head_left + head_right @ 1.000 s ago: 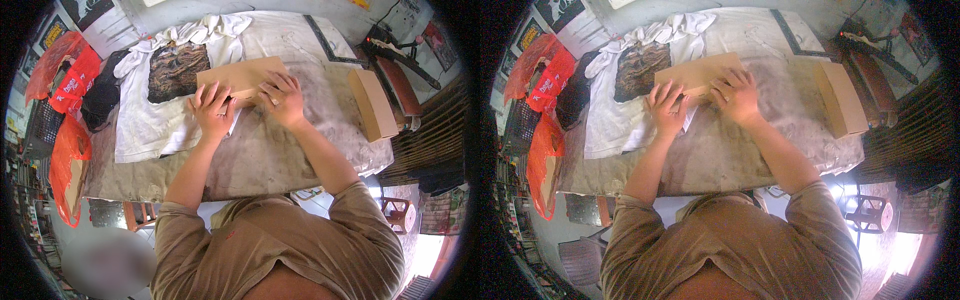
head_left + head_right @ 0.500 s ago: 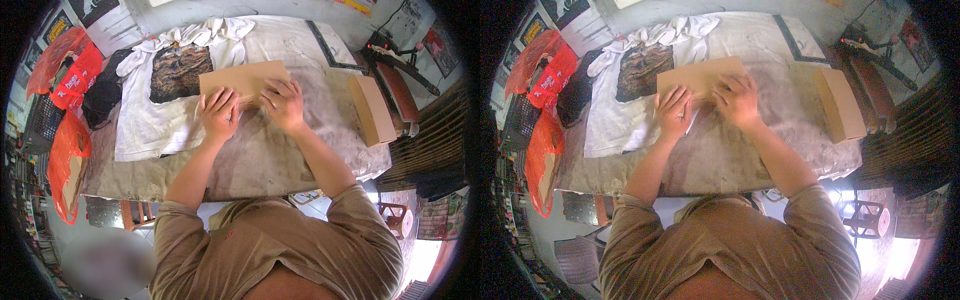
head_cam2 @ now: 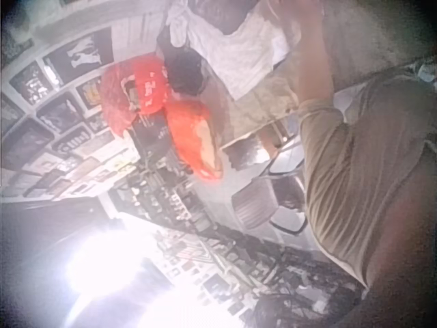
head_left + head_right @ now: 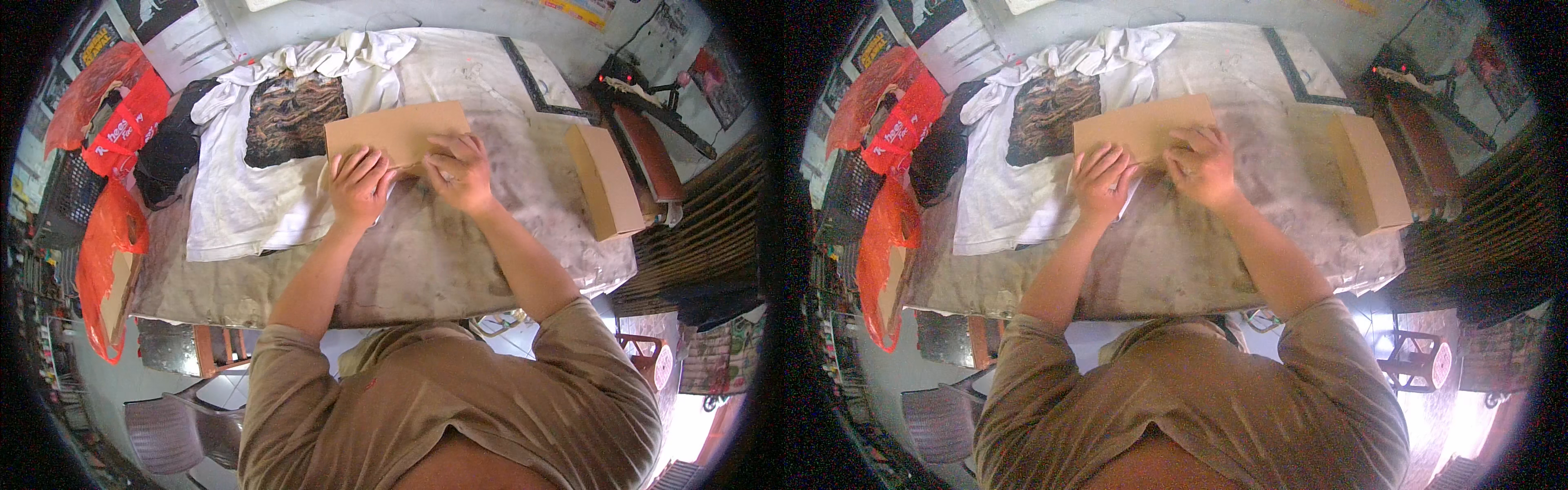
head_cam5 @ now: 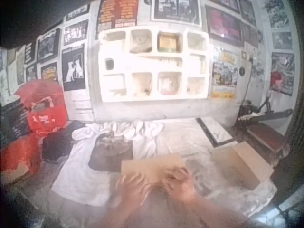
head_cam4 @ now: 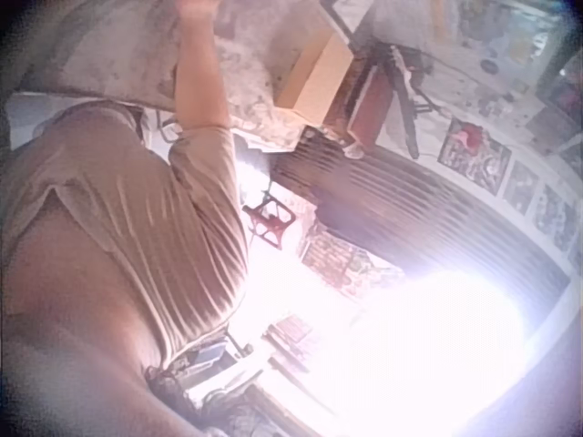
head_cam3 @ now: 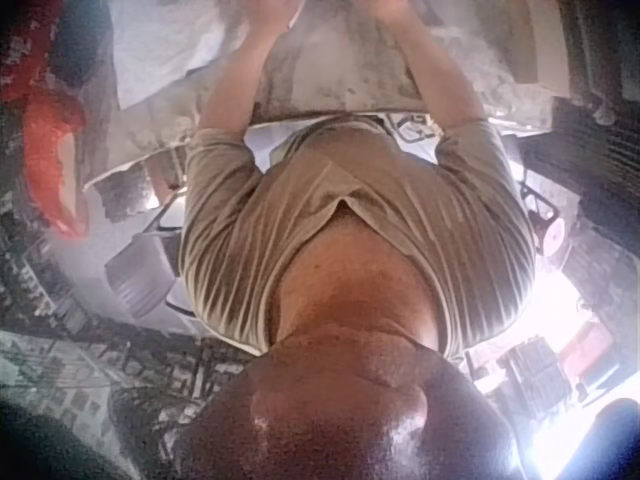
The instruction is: The person retrieves a flat cardboard box from a red plastic bag, unfolds it, and assembles it into a box shape on a workbench. They then move a chair, plug in a power strip, and continue assembling additional cardboard boxes one by one.
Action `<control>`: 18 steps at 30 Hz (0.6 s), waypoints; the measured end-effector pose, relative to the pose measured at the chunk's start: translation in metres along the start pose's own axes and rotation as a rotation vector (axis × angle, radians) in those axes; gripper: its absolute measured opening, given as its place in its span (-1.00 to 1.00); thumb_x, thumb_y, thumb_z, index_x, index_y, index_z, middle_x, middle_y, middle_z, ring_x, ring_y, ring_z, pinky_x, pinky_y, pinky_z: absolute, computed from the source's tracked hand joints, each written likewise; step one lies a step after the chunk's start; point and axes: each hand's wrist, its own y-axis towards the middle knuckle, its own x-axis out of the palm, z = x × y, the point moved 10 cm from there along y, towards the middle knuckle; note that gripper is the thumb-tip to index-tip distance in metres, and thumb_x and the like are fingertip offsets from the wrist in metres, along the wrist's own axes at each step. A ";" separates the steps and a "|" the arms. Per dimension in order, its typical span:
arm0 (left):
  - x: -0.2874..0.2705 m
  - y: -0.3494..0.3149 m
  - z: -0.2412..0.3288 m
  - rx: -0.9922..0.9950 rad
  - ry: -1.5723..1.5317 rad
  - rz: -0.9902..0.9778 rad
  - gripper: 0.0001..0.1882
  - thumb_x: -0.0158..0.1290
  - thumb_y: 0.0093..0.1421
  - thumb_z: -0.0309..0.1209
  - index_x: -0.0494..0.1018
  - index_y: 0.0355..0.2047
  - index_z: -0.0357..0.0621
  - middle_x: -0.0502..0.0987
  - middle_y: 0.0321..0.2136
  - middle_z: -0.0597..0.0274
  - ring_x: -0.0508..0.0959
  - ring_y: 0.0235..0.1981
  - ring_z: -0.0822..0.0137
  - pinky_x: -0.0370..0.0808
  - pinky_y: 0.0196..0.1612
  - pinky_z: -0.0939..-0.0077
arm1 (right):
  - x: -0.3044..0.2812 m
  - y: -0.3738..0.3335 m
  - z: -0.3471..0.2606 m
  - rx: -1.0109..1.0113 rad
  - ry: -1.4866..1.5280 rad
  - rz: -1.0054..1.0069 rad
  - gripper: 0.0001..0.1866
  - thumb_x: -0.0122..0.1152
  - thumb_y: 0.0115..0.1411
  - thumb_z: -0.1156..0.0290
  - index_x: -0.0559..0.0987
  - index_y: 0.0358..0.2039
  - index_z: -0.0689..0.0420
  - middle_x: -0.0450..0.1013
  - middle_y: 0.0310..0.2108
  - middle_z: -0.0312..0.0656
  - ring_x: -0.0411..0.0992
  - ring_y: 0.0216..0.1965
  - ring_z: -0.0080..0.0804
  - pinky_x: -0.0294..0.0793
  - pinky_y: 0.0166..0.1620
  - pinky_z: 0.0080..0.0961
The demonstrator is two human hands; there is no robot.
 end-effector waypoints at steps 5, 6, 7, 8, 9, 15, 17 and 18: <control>0.002 0.002 -0.002 -0.028 -0.007 -0.025 -0.81 0.16 -0.09 -0.29 0.53 -0.42 -0.02 0.52 -0.29 0.34 0.46 -0.15 0.31 0.19 -0.01 0.25 | 0.004 -0.001 0.004 0.030 -0.002 -0.047 -0.84 0.26 -0.27 0.41 0.58 -0.56 0.03 0.41 -0.23 -0.26 0.35 -0.20 -0.30 0.26 -0.12 -0.30; 0.003 0.003 -0.003 -0.037 -0.008 -0.040 -0.80 0.16 -0.08 -0.28 0.53 -0.42 -0.03 0.53 -0.30 0.34 0.46 -0.16 0.31 0.18 -0.01 0.23 | 0.004 -0.002 0.004 0.015 -0.010 -0.036 -0.84 0.26 -0.27 0.38 0.59 -0.56 0.01 0.40 -0.21 -0.25 0.33 -0.18 -0.29 0.25 -0.10 -0.28; 0.006 0.003 -0.005 -0.057 -0.009 -0.070 -0.80 0.15 -0.08 -0.27 0.53 -0.42 -0.03 0.53 -0.31 0.34 0.47 -0.16 0.31 0.17 -0.01 0.22 | 0.008 -0.004 0.008 0.039 -0.019 -0.069 -0.82 0.26 -0.26 0.36 0.59 -0.52 0.01 0.38 -0.18 -0.22 0.32 -0.16 -0.26 0.24 -0.09 -0.26; 0.007 0.002 -0.004 -0.046 -0.009 -0.081 -0.76 0.15 -0.08 -0.24 0.52 -0.39 -0.03 0.51 -0.27 0.31 0.45 -0.13 0.28 0.15 0.01 0.19 | 0.010 -0.007 0.010 0.044 -0.027 -0.093 -0.80 0.25 -0.24 0.34 0.59 -0.49 0.00 0.36 -0.15 -0.18 0.31 -0.14 -0.23 0.24 -0.08 -0.25; 0.008 0.002 -0.004 -0.040 -0.009 -0.108 -0.72 0.15 -0.08 -0.22 0.51 -0.35 -0.04 0.49 -0.23 0.27 0.43 -0.10 0.25 0.14 0.02 0.16 | 0.011 -0.009 0.016 0.080 -0.038 -0.108 -0.77 0.25 -0.23 0.32 0.59 -0.45 0.00 0.34 -0.12 -0.15 0.30 -0.11 -0.20 0.23 -0.07 -0.24; -0.020 -0.001 -0.057 -0.377 0.075 0.039 -0.14 0.06 -0.06 0.02 0.06 0.08 -0.36 0.15 0.06 -0.23 0.17 0.07 -0.19 0.05 0.11 0.04 | -0.013 -0.022 0.068 0.531 -0.119 0.045 -0.46 0.23 -0.09 0.18 0.40 -0.05 0.02 0.25 -0.01 -0.02 0.19 0.04 -0.08 0.19 0.06 -0.24; 0.011 -0.023 -0.095 -0.782 -0.129 -0.318 -0.13 0.06 -0.03 0.01 0.01 0.10 -0.37 0.13 0.07 -0.23 0.22 0.03 -0.19 0.17 0.07 0.17 | 0.009 -0.031 0.086 0.806 0.158 -0.224 -0.42 0.20 -0.07 0.14 0.36 -0.01 0.03 0.26 -0.01 0.01 0.18 0.05 -0.06 0.20 0.06 -0.27; 0.017 -0.026 -0.096 -0.827 -0.145 -0.404 -0.14 0.07 -0.02 -0.02 0.00 0.10 -0.37 0.14 0.07 -0.22 0.24 0.02 -0.16 0.21 0.05 0.20 | 0.027 -0.043 0.083 0.975 0.424 -0.428 -0.40 0.19 -0.07 0.12 0.34 0.00 0.03 0.26 -0.01 0.02 0.19 0.05 -0.06 0.21 0.06 -0.28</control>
